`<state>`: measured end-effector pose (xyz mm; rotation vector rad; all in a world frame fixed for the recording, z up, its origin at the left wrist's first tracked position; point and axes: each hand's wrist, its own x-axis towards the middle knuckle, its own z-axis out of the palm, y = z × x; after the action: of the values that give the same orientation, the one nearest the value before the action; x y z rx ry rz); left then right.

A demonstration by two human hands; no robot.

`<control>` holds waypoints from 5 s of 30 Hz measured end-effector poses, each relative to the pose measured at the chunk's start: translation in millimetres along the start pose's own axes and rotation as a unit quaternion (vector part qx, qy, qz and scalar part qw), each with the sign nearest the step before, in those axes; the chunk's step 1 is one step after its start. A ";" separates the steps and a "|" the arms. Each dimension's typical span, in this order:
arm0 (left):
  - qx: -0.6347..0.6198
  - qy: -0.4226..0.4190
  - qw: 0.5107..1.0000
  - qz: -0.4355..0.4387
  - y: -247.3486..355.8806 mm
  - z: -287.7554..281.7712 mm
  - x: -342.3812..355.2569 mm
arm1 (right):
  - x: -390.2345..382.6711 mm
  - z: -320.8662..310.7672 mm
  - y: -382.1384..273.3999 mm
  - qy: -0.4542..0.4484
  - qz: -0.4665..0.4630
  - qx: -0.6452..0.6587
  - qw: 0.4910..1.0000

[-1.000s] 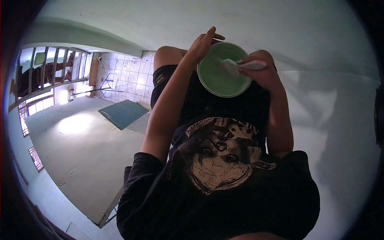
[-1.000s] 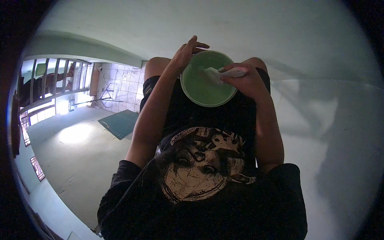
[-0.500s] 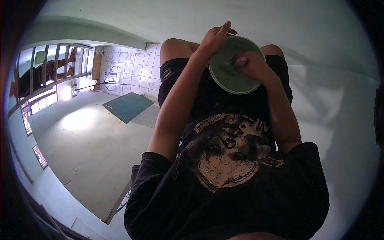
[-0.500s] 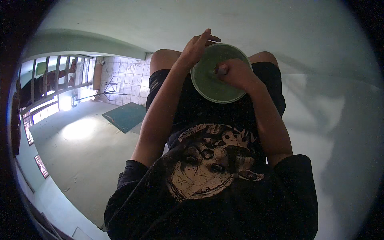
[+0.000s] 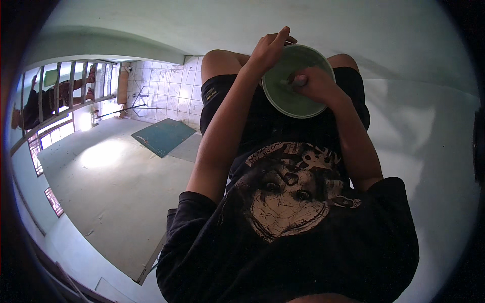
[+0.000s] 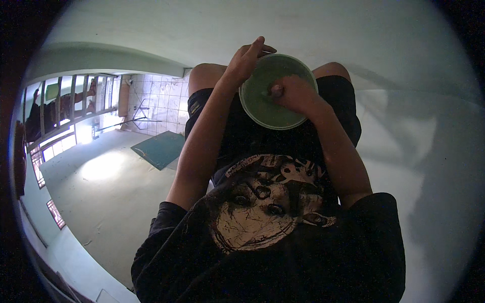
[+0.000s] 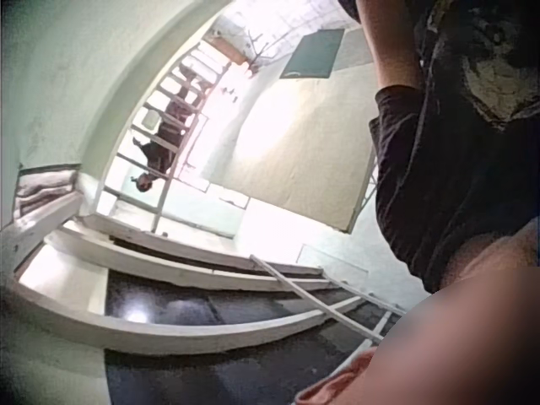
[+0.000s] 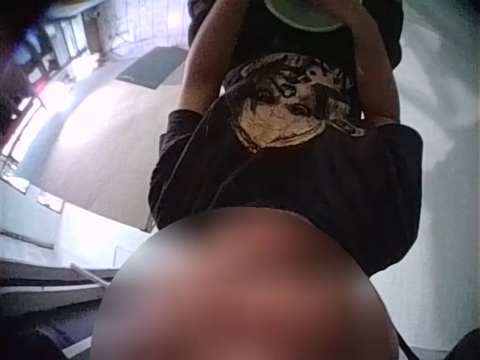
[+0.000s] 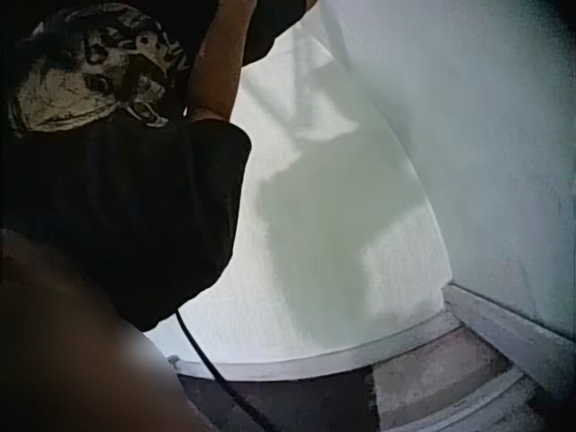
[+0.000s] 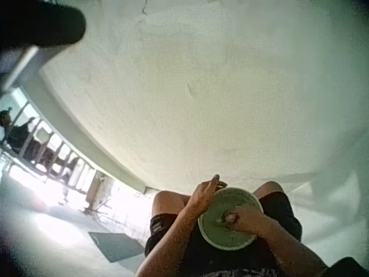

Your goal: The person applies a liquid from a bowl to a damaged section of a ceiling using a brush.

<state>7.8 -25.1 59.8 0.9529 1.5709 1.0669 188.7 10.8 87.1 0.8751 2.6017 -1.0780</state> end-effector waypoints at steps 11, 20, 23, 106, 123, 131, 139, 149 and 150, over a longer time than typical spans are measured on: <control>-0.054 -0.002 0.998 -0.010 10.6 -1.1 -5.3 | -41.4 -60.3 -8.4 0.098 0.033 0.213 0.972; -0.163 0.059 0.985 -0.018 -6.9 -15.7 -45.5 | -26.8 -26.2 -8.9 0.060 0.052 0.273 0.959; -0.161 0.103 0.981 -0.025 -3.9 -2.1 -69.4 | -21.0 -14.4 -11.5 0.043 0.060 0.243 0.967; 0.072 0.131 0.989 0.019 -24.3 -6.4 -81.8 | -71.1 -52.6 21.7 0.166 0.115 0.530 0.824; 0.138 0.002 0.984 -0.117 -34.6 -30.2 13.7 | -45.3 -14.4 141.9 0.154 -0.009 0.550 0.821; 0.253 0.073 0.926 0.269 28.9 -83.3 73.5 | -43.1 -22.0 133.6 0.147 -0.019 0.510 0.848; 0.300 0.300 0.774 0.470 300.4 -108.2 75.5 | -35.7 -93.0 114.9 0.168 -0.157 0.841 0.490; 0.504 0.504 0.453 0.536 535.0 -98.7 103.2 | -81.3 -330.1 -24.9 0.494 -0.458 0.606 0.422; 0.503 0.505 0.457 0.533 554.3 -101.0 99.9 | -83.1 -349.5 -39.0 0.538 -0.459 0.557 0.435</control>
<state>-68.5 220.3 571.1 2.7602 2.7894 1.6816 248.9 194.8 392.1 -0.1929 2.7612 -4.0146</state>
